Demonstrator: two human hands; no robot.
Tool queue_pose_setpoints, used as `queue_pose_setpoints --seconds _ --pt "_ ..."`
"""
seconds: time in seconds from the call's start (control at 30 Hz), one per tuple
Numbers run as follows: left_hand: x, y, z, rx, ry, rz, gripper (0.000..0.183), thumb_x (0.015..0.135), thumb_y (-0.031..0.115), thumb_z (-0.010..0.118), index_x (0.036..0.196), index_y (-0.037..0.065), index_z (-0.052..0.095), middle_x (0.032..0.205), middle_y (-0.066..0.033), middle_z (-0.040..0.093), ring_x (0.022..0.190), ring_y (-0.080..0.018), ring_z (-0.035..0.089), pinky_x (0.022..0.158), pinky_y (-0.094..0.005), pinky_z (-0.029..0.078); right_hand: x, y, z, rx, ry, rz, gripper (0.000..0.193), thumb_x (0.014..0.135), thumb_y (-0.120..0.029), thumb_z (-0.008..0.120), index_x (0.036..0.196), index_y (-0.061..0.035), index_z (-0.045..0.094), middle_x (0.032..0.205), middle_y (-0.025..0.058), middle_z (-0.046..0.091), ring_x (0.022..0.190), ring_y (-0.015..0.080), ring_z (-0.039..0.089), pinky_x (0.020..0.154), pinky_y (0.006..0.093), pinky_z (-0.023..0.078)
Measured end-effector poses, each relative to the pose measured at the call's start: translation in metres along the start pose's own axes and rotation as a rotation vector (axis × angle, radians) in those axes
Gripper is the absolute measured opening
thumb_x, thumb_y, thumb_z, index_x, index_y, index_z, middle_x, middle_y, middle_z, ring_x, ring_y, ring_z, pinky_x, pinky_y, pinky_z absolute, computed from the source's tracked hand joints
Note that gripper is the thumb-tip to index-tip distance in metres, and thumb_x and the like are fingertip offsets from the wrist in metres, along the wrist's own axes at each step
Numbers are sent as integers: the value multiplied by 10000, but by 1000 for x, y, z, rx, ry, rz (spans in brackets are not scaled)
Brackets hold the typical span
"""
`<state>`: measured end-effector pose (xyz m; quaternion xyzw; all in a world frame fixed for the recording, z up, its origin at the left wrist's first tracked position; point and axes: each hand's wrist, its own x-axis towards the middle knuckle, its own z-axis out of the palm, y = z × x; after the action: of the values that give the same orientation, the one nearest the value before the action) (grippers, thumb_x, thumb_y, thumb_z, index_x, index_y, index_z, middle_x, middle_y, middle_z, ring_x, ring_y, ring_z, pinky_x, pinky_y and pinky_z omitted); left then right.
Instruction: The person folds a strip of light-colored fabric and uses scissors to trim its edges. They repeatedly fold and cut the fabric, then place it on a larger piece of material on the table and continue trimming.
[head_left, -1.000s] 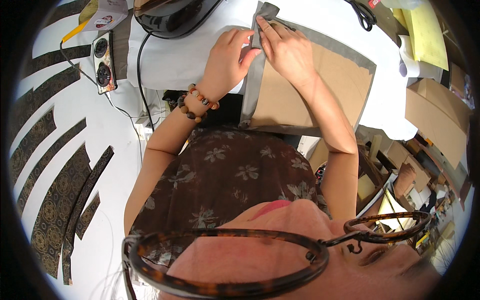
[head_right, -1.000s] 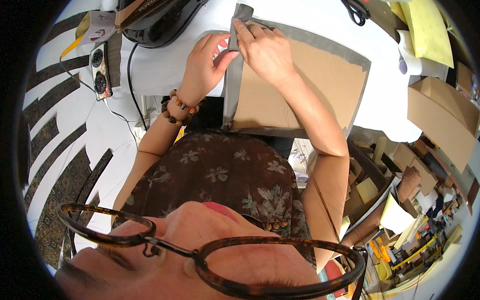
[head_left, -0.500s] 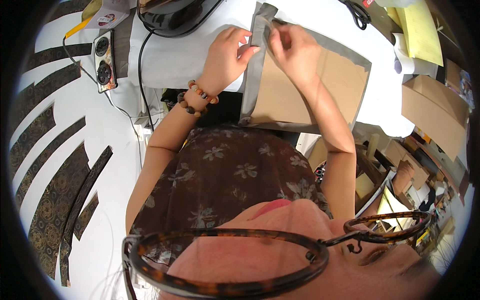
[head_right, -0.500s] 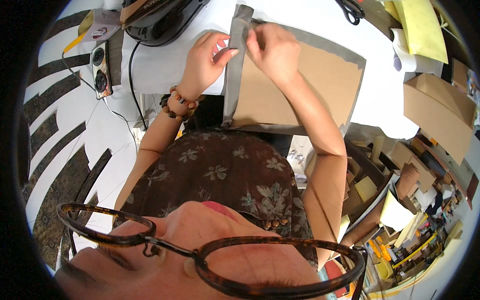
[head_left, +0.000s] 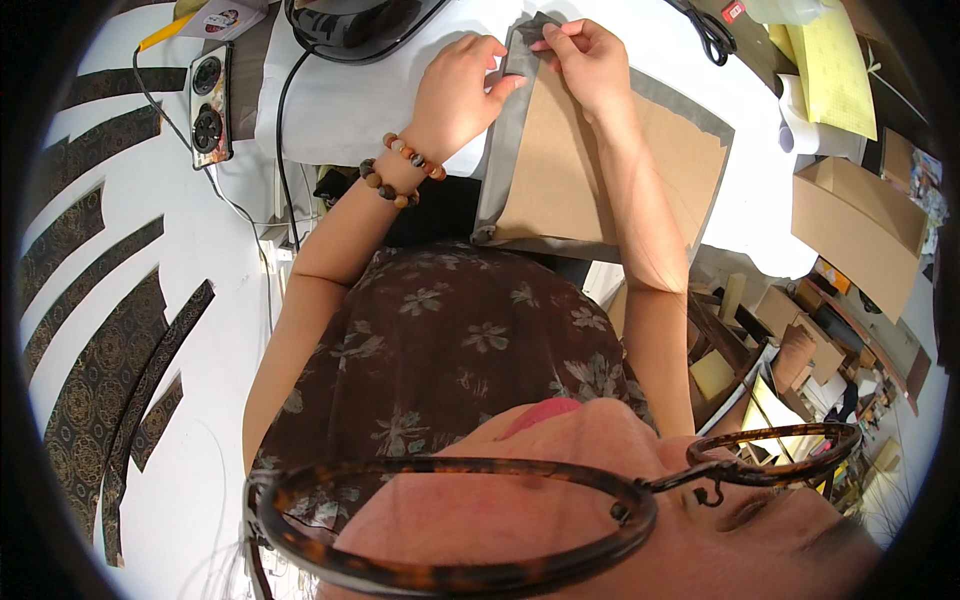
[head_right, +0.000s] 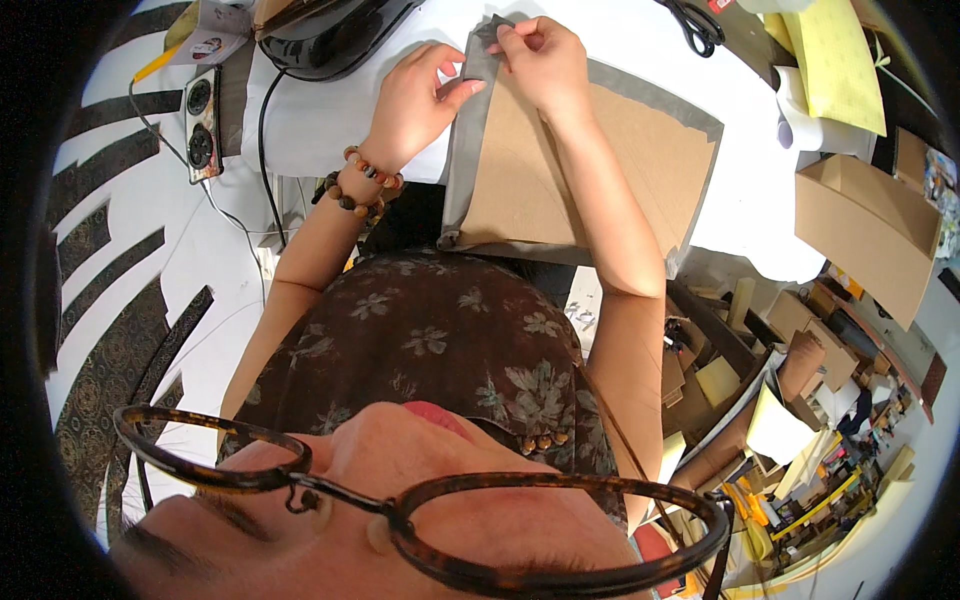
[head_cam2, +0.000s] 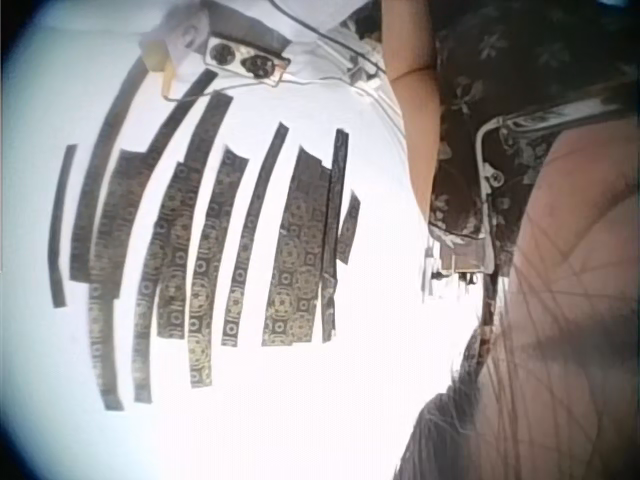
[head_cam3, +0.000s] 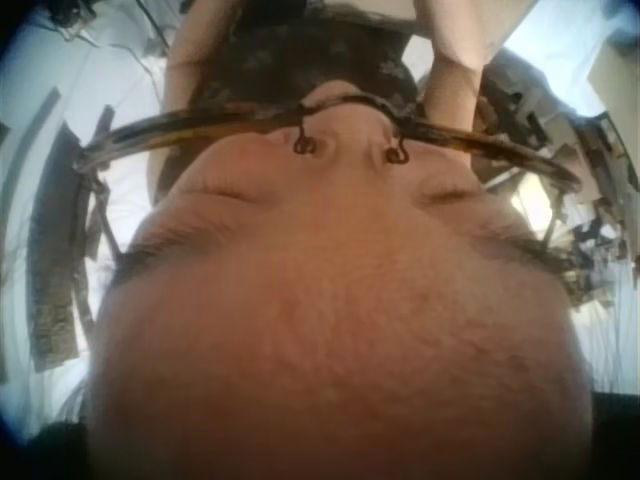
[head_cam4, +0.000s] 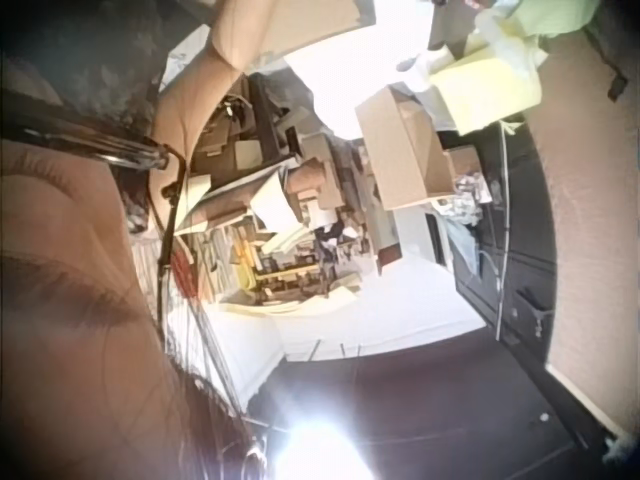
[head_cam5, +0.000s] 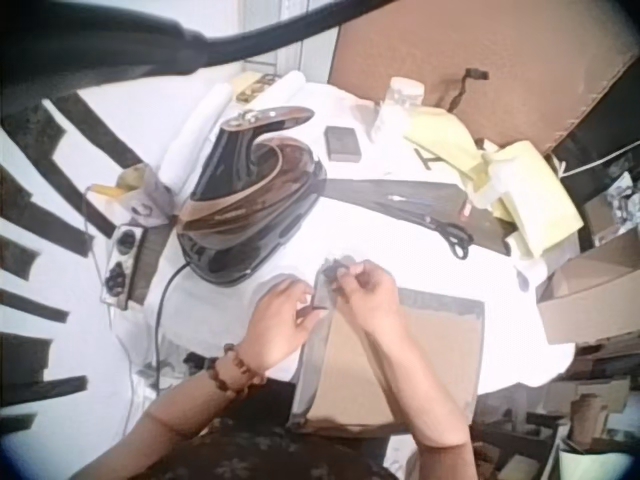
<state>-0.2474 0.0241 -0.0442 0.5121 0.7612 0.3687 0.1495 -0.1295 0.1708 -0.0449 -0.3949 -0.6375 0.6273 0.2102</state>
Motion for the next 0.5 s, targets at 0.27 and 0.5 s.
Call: queue_pose_setpoints --seconds 0.27,0.5 --pt "7 -5 14 155 85 50 497 793 306 829 1180 47 654 1161 -143 578 1102 -366 513 943 -448 460 -9 14 23 68 175 -71 287 894 -180 791 761 13 623 693 69 724 586 79 639 556 238 509" --pt "17 -9 35 149 89 -106 573 771 319 841 1241 72 625 1276 -128 481 1210 -363 403 1039 -472 364 -29 -11 4 -299 292 -341 155 922 -177 770 867 -43 714 664 27 696 584 71 632 547 242 501"
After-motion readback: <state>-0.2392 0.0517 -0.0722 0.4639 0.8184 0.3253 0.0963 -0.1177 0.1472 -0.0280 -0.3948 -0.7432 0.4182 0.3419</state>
